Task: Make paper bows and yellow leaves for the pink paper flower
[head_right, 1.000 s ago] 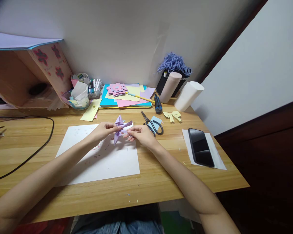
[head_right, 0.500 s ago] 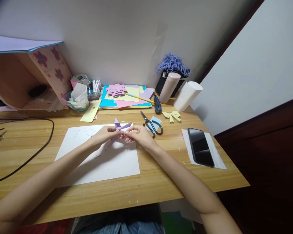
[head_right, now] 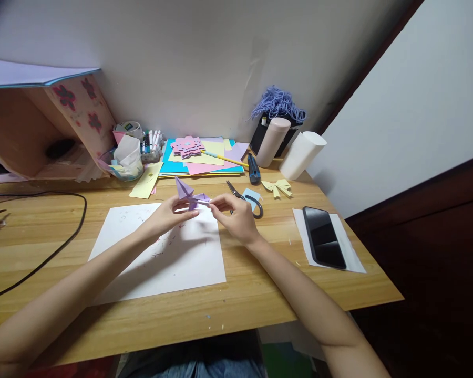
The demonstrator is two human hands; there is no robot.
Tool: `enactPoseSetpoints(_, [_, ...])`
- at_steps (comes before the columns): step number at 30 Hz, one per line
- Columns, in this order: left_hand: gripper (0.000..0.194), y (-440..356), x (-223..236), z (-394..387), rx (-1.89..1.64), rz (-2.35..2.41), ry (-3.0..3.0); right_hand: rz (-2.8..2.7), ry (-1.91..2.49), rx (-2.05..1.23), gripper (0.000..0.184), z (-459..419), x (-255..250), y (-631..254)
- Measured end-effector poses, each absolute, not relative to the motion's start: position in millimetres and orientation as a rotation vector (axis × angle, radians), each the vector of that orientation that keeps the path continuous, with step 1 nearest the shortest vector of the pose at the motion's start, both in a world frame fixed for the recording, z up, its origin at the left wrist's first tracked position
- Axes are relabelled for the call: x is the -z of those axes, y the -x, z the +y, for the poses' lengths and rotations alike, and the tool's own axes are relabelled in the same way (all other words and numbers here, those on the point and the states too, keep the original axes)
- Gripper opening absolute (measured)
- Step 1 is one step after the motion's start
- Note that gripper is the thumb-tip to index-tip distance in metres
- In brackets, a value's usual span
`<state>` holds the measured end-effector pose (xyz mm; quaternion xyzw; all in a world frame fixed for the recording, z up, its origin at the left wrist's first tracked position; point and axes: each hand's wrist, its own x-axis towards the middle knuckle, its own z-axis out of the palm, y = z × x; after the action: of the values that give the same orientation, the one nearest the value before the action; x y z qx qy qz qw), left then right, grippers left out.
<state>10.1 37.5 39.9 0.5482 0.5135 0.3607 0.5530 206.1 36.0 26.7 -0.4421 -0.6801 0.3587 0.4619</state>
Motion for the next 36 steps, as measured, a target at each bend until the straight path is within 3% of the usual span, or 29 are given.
enactPoseSetpoints(3, [0.055,-11.8,-38.7,35.2,-0.728,1.204,-1.233,-1.88,1.051,-0.421,0.014,33.2,-26.6,-217.0])
enactPoseSetpoints(8, [0.027,-14.5,-41.3,26.3,-0.661,0.805,-1.095,-2.178,1.035,-0.208,0.016,33.5,-26.2,-235.6])
enactPoseSetpoints(14, [0.044,-21.6,-47.8,15.0,-0.741,0.523,-0.993,-2.328,0.891,0.009,0.02,37.9,-26.8,-241.8])
enactPoseSetpoints(20, [0.028,-33.1,-37.5,8.3,-1.059,0.846,-0.871,-2.241,0.393,0.551,0.023,43.0,-24.1,-232.6])
enactPoseSetpoints(23, [0.021,-33.9,-32.8,8.7,-1.151,0.962,-0.865,-2.253,0.308,0.626,0.022,44.4,-22.3,-227.1])
enactPoseSetpoints(27, [0.022,-30.7,-26.9,13.2,-1.209,1.028,-0.839,-2.227,0.456,0.385,0.025,43.8,-17.8,-217.1])
enactPoseSetpoints(33, [0.024,-23.9,-19.7,20.2,-1.218,1.122,-1.054,-1.708,0.95,-0.906,0.028,40.0,-10.0,-193.6])
enactPoseSetpoints(36, [0.024,-23.7,-17.8,21.4,-1.229,1.14,-1.127,-1.44,0.969,-1.23,0.029,40.1,-8.9,-187.1])
